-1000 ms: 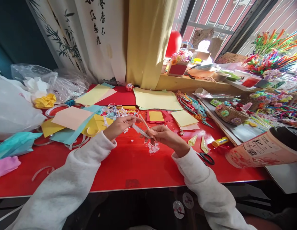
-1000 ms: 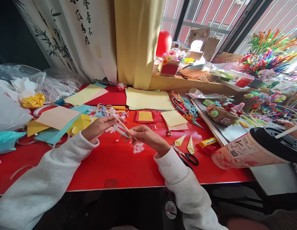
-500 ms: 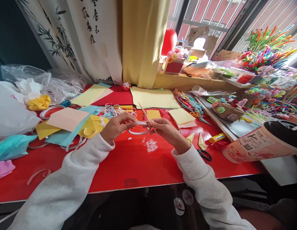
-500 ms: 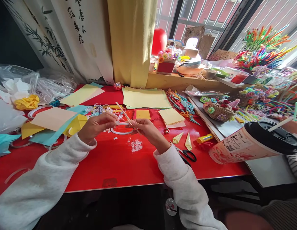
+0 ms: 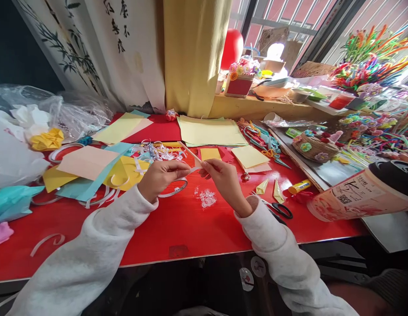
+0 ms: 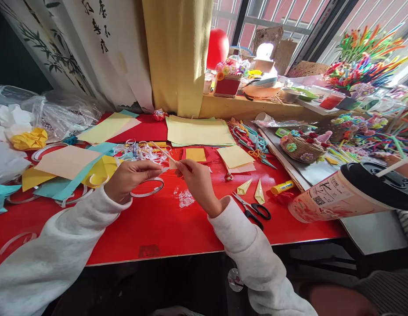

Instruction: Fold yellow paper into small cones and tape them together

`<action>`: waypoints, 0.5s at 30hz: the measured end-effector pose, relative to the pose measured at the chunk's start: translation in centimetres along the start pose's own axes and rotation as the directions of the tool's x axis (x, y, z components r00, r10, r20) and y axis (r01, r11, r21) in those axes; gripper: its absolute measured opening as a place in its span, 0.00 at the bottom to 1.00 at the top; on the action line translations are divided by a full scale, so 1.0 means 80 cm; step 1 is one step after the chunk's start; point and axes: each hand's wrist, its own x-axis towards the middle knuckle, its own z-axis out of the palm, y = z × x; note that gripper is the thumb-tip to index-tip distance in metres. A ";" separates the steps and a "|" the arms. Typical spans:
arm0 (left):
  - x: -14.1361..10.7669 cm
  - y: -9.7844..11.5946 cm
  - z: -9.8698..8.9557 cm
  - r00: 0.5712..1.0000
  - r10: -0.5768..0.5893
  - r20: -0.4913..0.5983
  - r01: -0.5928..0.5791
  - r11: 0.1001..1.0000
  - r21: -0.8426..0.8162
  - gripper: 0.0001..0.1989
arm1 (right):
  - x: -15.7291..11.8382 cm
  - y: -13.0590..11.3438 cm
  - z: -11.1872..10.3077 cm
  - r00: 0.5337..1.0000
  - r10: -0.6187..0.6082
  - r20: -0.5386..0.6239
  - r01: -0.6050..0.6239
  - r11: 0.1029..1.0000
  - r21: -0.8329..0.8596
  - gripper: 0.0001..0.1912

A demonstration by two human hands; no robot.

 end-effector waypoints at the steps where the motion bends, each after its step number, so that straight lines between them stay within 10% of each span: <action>1: 0.000 0.000 0.000 1.000 0.000 -0.013 0.000 1.000 0.004 0.11 | -0.001 0.000 0.001 1.000 -0.001 -0.005 0.001 1.000 0.007 0.14; 15: -0.008 0.003 0.021 0.985 -0.098 -0.145 0.080 0.989 -0.124 0.11 | -0.006 -0.002 0.007 0.994 -0.007 -0.112 0.016 0.997 0.078 0.12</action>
